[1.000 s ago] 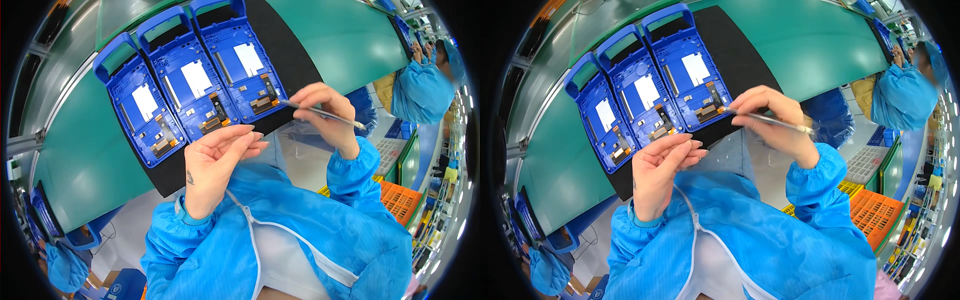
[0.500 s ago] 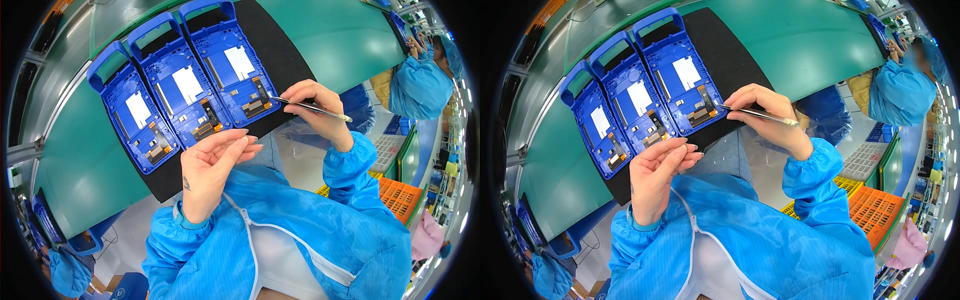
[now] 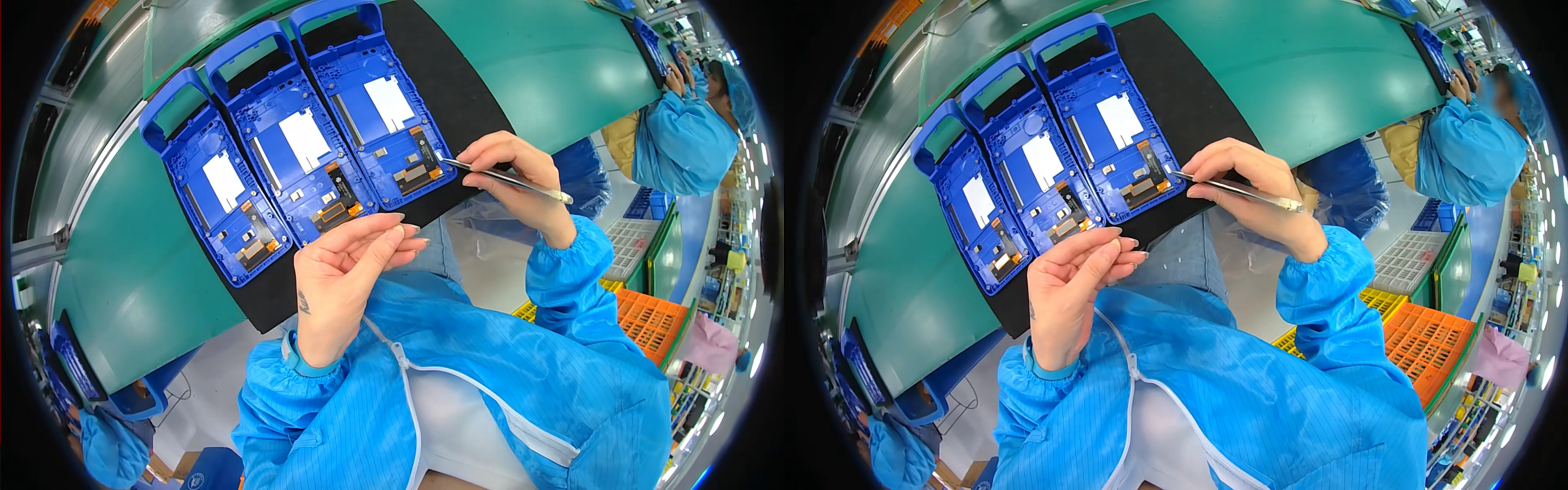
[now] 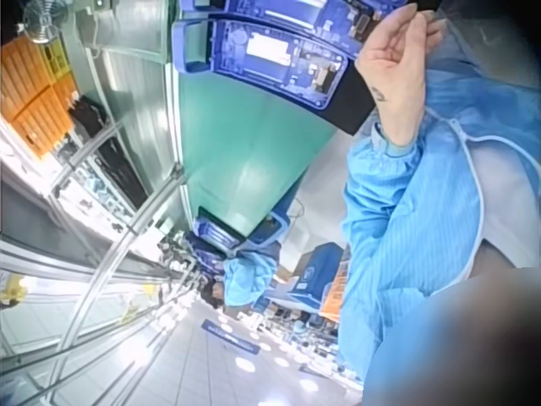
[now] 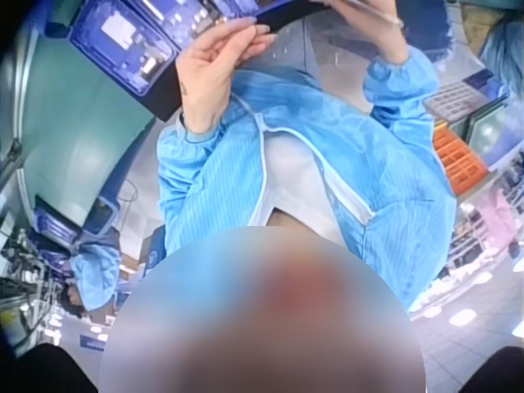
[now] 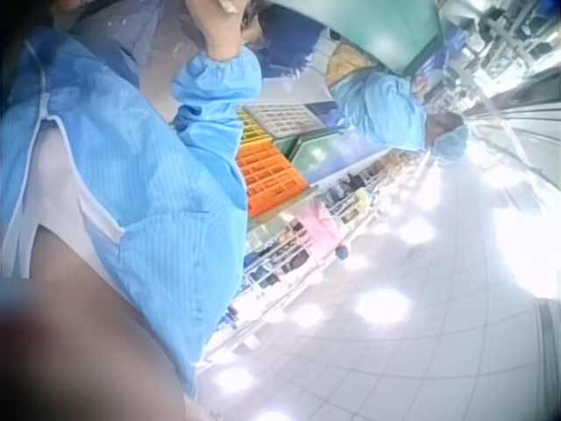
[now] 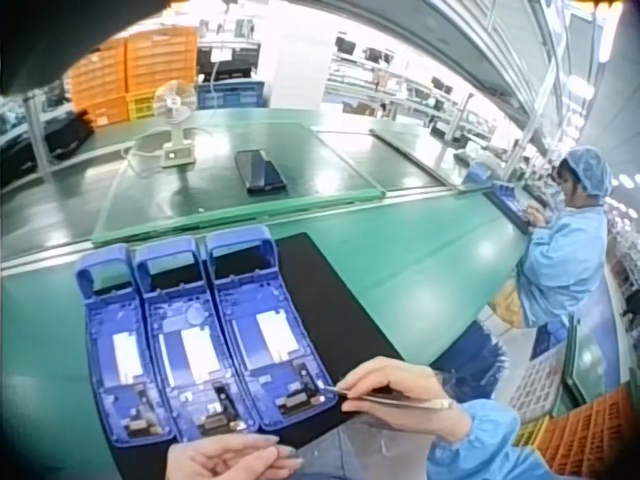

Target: Assembling electronic components into blue device housings using tweezers on a factory assembly line.

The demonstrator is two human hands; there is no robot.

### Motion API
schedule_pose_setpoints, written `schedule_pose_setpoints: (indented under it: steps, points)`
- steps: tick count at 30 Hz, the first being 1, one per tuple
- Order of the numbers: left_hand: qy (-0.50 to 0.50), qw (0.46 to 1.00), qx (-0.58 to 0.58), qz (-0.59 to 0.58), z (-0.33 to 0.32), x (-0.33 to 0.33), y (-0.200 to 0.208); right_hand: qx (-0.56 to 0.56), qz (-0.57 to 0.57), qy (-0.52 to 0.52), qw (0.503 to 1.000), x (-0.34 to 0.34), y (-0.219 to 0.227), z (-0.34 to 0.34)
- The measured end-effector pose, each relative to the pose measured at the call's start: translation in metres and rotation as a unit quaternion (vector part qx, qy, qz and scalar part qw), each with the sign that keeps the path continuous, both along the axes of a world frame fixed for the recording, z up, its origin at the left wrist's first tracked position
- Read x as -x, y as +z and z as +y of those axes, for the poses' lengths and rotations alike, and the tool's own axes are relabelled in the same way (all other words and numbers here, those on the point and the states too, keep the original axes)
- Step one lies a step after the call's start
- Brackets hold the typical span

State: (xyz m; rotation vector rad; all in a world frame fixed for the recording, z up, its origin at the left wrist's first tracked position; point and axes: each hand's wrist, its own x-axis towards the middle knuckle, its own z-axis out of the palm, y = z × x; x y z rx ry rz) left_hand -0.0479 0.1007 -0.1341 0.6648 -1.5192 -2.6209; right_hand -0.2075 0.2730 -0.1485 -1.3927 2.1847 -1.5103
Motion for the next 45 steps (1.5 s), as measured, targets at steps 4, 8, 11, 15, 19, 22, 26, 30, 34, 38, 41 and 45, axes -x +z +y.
schedule_pose_setpoints:
  steps: [4,8,11,15,19,22,26,30,34,38,41,45]
  points:
    - [0.0,1.0,0.0,0.001,0.0,0.0,-0.001,0.004,0.004,-0.003,1.0,0.0,-0.003,-0.001]
    - [0.0,1.0,-0.001,0.001,0.001,-0.001,0.0,0.006,0.011,-0.002,1.0,0.001,-0.005,0.001]
    - [-0.001,1.0,-0.001,0.0,0.001,0.0,0.0,0.024,-0.013,-0.02,0.999,-0.001,-0.007,-0.001]
    - [0.013,1.0,-0.023,-0.007,-0.001,0.001,0.0,0.08,-0.018,-0.007,0.997,-0.013,-0.002,-0.009]
    - [0.029,0.991,-0.128,0.0,-0.004,0.002,0.003,0.063,-0.011,0.112,0.992,-0.034,0.018,-0.022]
    - [0.035,0.992,-0.118,0.0,-0.006,0.001,0.003,0.036,0.0,0.121,0.992,-0.04,0.018,-0.03]
    - [0.047,0.995,-0.092,0.015,-0.011,-0.005,0.0,0.022,0.007,0.132,0.991,-0.042,0.023,-0.035]
    - [0.057,0.992,-0.107,0.025,-0.014,-0.006,0.004,0.093,-0.038,0.114,0.988,-0.04,0.028,-0.029]
    - [0.041,0.99,-0.131,0.032,-0.007,0.002,0.008,0.183,-0.092,-0.027,0.979,-0.035,0.028,-0.007]
    - [-0.087,0.989,-0.113,0.026,0.034,0.031,0.012,0.242,-0.082,-0.216,0.942,-0.017,0.024,0.034]
    - [-0.164,0.982,-0.079,0.058,0.084,0.064,-0.007,0.258,-0.056,-0.291,0.919,-0.017,0.023,0.062]
    - [-0.138,0.963,0.162,0.165,0.157,0.128,-0.061,0.216,-0.021,-0.379,0.9,-0.023,0.022,0.095]
